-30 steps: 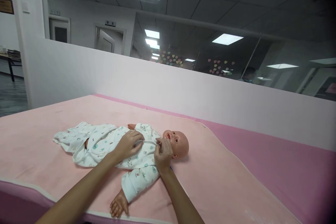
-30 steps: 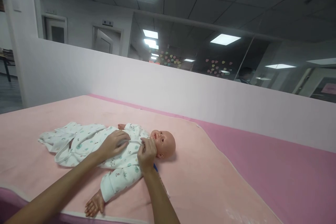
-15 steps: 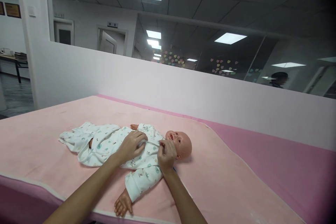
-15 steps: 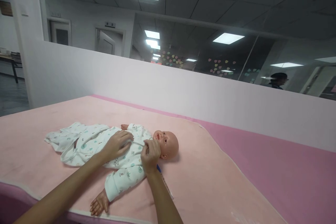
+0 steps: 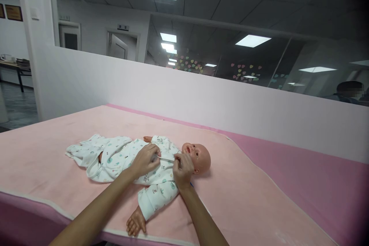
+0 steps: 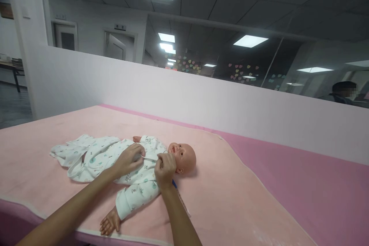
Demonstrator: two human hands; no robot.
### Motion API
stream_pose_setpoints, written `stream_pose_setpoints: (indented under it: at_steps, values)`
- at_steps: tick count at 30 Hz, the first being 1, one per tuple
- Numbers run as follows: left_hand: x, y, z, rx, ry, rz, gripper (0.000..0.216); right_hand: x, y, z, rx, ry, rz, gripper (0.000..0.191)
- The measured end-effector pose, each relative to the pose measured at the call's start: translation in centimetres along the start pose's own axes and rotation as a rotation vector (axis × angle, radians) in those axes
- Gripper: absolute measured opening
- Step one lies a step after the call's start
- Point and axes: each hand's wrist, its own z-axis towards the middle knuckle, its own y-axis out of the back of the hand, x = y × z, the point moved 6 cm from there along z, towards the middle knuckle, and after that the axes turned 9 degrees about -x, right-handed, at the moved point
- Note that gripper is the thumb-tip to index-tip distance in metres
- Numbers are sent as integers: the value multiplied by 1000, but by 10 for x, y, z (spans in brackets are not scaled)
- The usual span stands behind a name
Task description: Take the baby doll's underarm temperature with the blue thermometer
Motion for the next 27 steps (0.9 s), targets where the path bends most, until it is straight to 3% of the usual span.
stream_pose_setpoints:
  at_steps: [7, 16, 27]
  values:
    - [9, 3, -1, -64, 68, -4, 11, 0, 0, 0, 3, 1, -16, 23]
    - [16, 1, 1, 91, 88, -72, 16, 1, -1, 1, 18, -8, -18, 24]
    - [15, -4, -4, -66, -10, 238, 17, 0, -1, 1, 25, -17, -7, 24]
